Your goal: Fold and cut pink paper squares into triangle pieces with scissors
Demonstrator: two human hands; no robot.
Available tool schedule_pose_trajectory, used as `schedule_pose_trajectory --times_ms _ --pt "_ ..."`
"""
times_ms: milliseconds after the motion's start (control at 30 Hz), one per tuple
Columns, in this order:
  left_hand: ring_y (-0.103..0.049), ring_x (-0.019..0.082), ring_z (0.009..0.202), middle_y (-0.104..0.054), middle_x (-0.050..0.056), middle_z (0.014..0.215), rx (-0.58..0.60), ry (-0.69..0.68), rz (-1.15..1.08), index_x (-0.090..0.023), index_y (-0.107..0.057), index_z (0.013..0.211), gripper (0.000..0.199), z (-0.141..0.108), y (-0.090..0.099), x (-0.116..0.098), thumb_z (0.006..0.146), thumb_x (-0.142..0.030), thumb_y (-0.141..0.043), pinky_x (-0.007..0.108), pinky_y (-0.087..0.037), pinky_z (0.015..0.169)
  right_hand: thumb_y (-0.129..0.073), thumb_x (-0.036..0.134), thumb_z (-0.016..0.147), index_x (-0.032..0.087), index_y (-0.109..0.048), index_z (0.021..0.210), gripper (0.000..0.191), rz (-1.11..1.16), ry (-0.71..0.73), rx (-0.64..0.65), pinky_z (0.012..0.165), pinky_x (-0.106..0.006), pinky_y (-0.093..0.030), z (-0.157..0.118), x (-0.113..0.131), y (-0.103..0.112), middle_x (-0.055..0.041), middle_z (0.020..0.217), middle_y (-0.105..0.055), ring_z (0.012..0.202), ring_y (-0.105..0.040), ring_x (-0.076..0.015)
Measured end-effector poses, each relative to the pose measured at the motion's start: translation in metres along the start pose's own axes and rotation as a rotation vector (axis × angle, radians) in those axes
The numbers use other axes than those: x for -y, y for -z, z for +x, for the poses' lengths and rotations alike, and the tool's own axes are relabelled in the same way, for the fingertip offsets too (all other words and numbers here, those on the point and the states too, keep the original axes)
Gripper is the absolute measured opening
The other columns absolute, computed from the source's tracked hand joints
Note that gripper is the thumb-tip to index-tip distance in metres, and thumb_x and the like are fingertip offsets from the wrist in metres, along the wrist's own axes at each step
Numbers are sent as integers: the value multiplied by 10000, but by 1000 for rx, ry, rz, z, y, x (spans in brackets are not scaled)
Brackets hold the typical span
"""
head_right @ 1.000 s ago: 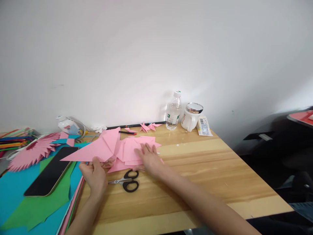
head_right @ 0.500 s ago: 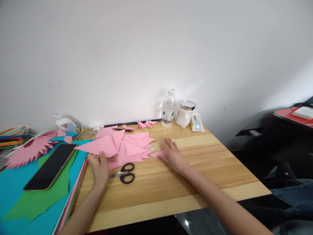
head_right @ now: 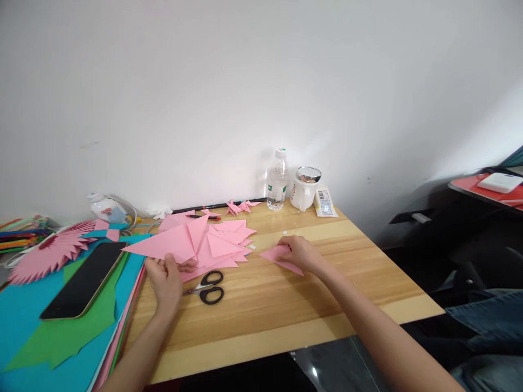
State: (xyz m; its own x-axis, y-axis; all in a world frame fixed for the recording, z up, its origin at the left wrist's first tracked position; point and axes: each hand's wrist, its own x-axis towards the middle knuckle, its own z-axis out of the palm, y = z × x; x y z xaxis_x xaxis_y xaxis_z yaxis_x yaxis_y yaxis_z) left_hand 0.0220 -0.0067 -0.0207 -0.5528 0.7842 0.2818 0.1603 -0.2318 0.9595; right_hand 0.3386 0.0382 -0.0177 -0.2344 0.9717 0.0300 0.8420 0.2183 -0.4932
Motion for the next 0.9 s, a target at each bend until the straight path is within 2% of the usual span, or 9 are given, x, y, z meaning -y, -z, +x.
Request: schedule_pose_trajectory --times_ms 100,200,267,333,400,533,700,800,900 --pt "-580 169 372 -607 -19 558 10 1 -22 -214 -322 960 336 -1 0 -2 841 -466 -508 297 -503 382 -581 221 786 188 -674 963 202 -21 -38 -139 692 -365 -505 8 -3 14 -89 911 -693 790 -645 -249" --pt "-588 170 377 -628 -17 560 30 -10 -71 -220 -332 935 337 0 1 -3 841 -483 -520 289 -500 385 -484 177 859 163 -638 1042 239 -40 2 -322 859 -459 -456 4 28 8 -165 1140 -615 1039 -574 -305" --pt "-602 171 397 -642 -13 565 51 -17 -119 -219 -354 927 333 1 1 -3 837 -486 -532 280 -501 398 -463 199 905 173 -641 965 189 98 321 -305 818 -365 -489 -8 66 -11 -116 996 -659 940 -608 -229" --pt "-617 173 419 -649 -10 563 73 4 -166 -211 -392 934 332 2 2 -3 829 -484 -549 267 -500 410 -432 182 936 187 -626 978 198 120 667 -60 801 -287 -491 -23 107 -34 -69 988 -664 906 -608 -168" --pt "-633 178 443 -651 -5 560 96 56 -214 -199 -435 950 339 4 3 -2 811 -474 -576 252 -496 414 -444 151 928 171 -613 1034 200 -25 819 26 867 -312 -463 -33 140 -54 -81 1061 -643 976 -581 -185" --pt "-666 178 508 -678 7 637 127 166 -358 -185 -500 981 385 7 3 -5 723 -405 -683 239 -514 450 -556 104 820 116 -615 1007 196 -327 693 134 796 -359 -472 -36 168 -68 -140 999 -626 932 -579 -256" --pt "-635 113 497 -664 -37 659 94 291 -489 -167 -549 860 404 14 1 -20 569 -290 -801 262 -571 551 -583 91 764 109 -618 958 198 -321 588 231 739 -358 -467 -37 164 -60 -135 899 -621 830 -587 -256" --pt "-583 63 489 -625 -70 590 112 312 -557 -148 -558 738 364 23 0 -36 522 -249 -834 305 -601 649 -525 56 780 118 -616 1044 286 -140 451 245 770 -374 -462 -46 150 -52 -152 987 -623 882 -591 -258" --pt "-564 43 510 -614 -82 567 138 256 -609 -142 -582 698 330 30 -3 -56 520 -222 -847 359 -602 755 -470 66 819 197 -596 1160 386 386 342 188 820 -345 -453 -50 127 -41 -115 1105 -617 960 -588 -207"
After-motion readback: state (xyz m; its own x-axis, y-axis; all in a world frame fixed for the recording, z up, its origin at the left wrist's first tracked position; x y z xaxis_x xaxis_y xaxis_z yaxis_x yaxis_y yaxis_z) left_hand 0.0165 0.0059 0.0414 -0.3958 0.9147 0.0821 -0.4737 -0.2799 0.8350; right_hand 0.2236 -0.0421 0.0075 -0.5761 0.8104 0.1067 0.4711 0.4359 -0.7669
